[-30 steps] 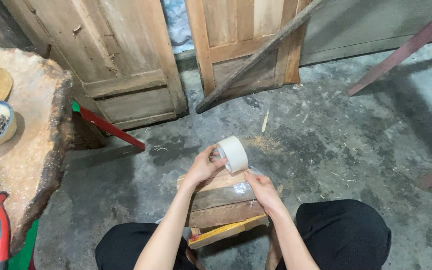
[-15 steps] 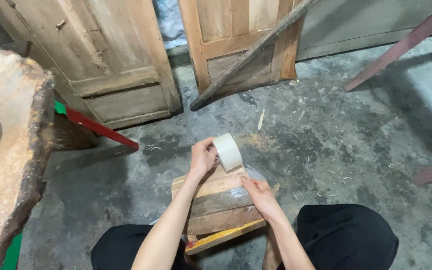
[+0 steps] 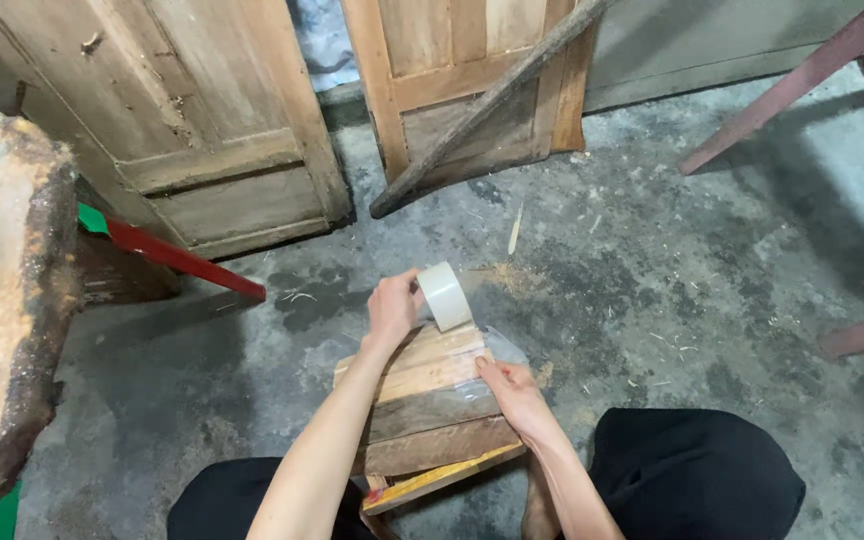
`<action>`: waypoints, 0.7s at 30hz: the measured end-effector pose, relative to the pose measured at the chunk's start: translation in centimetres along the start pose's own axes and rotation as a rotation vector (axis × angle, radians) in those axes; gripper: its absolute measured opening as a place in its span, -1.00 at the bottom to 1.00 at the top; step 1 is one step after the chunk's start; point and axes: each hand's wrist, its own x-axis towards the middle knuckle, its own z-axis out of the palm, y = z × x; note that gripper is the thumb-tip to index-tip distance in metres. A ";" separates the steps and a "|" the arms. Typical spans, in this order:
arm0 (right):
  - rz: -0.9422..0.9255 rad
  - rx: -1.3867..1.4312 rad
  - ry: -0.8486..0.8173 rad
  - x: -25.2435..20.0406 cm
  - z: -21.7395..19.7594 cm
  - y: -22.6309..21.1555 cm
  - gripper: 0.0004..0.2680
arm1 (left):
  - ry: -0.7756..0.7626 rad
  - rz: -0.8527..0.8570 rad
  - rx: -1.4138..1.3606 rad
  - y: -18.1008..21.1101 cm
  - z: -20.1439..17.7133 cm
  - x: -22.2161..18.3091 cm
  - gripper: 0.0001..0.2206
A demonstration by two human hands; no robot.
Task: Bundling small wooden planks together by wrapping them with clear adhesive tape and cutting the tape with a sickle.
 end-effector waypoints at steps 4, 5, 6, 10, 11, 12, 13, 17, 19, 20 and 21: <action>0.026 0.040 0.030 -0.2 0.5 -0.9 -0.77 | 0.030 0.052 0.108 -1.3 1.5 1.3 -0.94; 0.009 0.032 0.025 -0.1 0.4 -0.7 -0.77 | 0.043 0.048 0.122 -1.3 1.7 1.4 -0.94; -0.008 0.023 0.019 -0.1 0.3 -0.6 -0.76 | 0.057 0.045 0.136 -1.4 1.8 1.5 -0.87; 0.022 -0.048 0.031 -0.8 0.4 -1.8 -0.75 | 0.085 0.040 0.189 -1.8 2.6 1.3 -0.88; 0.019 -0.079 0.043 -0.7 0.3 -1.6 -0.75 | 0.092 0.053 0.179 -1.7 2.6 1.2 -0.93; 0.016 -0.110 0.055 -0.6 0.2 -1.4 -0.75 | 0.099 0.066 0.169 -1.5 2.6 1.0 -0.96; 0.014 -0.110 0.053 -0.4 0.2 -1.0 -0.75 | 0.102 0.066 0.169 -1.4 2.2 1.0 -0.96; 0.036 -0.120 0.122 -0.2 0.4 -0.7 -0.76 | -0.221 -0.104 0.086 0.8 -1.5 -0.1 -0.60; 0.066 -0.146 0.146 -1.0 0.8 -2.2 -0.76 | -0.367 -0.188 0.035 0.7 -3.9 -1.5 -0.26; 0.121 -0.179 0.136 -1.6 1.1 -3.4 -0.75 | -0.345 -0.195 0.000 -0.1 -4.9 -2.2 -0.23; 0.179 -0.211 0.125 -2.3 1.4 -4.6 -0.73 | -0.325 -0.204 -0.034 -0.9 -5.9 -3.1 -0.20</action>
